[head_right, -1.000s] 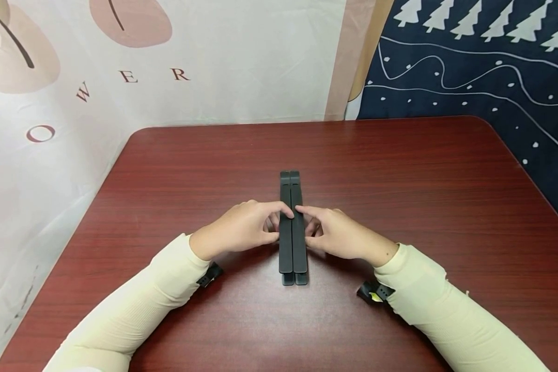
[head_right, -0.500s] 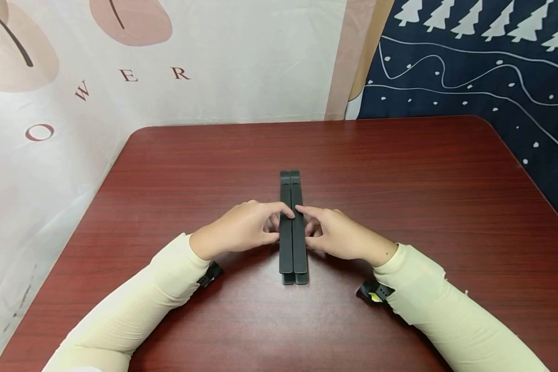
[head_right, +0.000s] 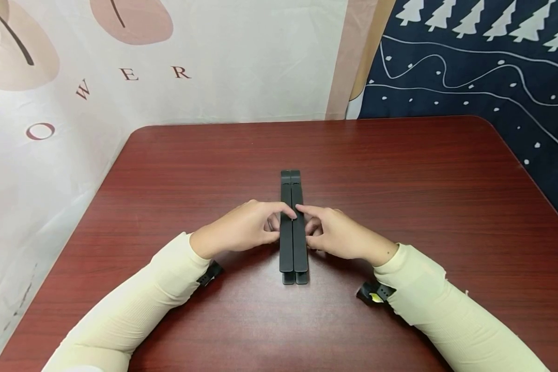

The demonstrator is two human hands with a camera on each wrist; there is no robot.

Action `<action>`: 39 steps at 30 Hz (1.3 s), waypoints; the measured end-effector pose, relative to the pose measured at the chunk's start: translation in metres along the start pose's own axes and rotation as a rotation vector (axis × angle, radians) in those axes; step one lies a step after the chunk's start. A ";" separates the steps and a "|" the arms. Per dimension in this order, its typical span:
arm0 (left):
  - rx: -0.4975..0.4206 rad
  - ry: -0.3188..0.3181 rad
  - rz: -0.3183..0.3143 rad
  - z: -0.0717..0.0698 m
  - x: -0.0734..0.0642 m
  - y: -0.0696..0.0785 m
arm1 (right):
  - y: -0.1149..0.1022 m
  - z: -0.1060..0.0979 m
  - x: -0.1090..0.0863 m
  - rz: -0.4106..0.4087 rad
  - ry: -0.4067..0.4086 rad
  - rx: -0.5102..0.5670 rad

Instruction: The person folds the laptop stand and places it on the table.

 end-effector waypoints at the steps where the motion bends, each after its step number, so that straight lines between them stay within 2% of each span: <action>1: -0.003 0.000 0.003 0.000 0.000 0.000 | 0.000 0.000 0.000 0.001 -0.001 0.005; 8: -0.007 -0.009 0.007 0.000 0.001 -0.001 | 0.001 0.000 0.000 0.010 0.001 0.019; 15: 0.007 -0.052 0.000 0.002 0.001 -0.001 | 0.002 0.002 0.000 -0.014 0.023 -0.059; 19: 0.022 -0.068 0.000 0.003 0.001 -0.002 | 0.001 0.002 -0.001 -0.007 0.019 -0.068; 25: 0.023 -0.073 0.002 0.004 0.000 -0.002 | 0.000 0.002 -0.001 -0.023 0.020 -0.080; 32: 0.043 -0.075 0.000 0.004 0.000 -0.002 | 0.001 0.003 0.000 -0.033 0.044 -0.165; 39: 0.071 -0.097 -0.007 0.005 -0.001 -0.001 | 0.003 0.004 0.000 -0.025 0.018 -0.207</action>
Point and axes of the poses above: each hand's wrist, its own x-axis towards the middle knuckle, its own z-axis out of the palm, y = z × x, the point moved 2 cm from there along x, towards the middle knuckle, and after that the axes turned 5 degrees about -x, right-handed, at the moved point
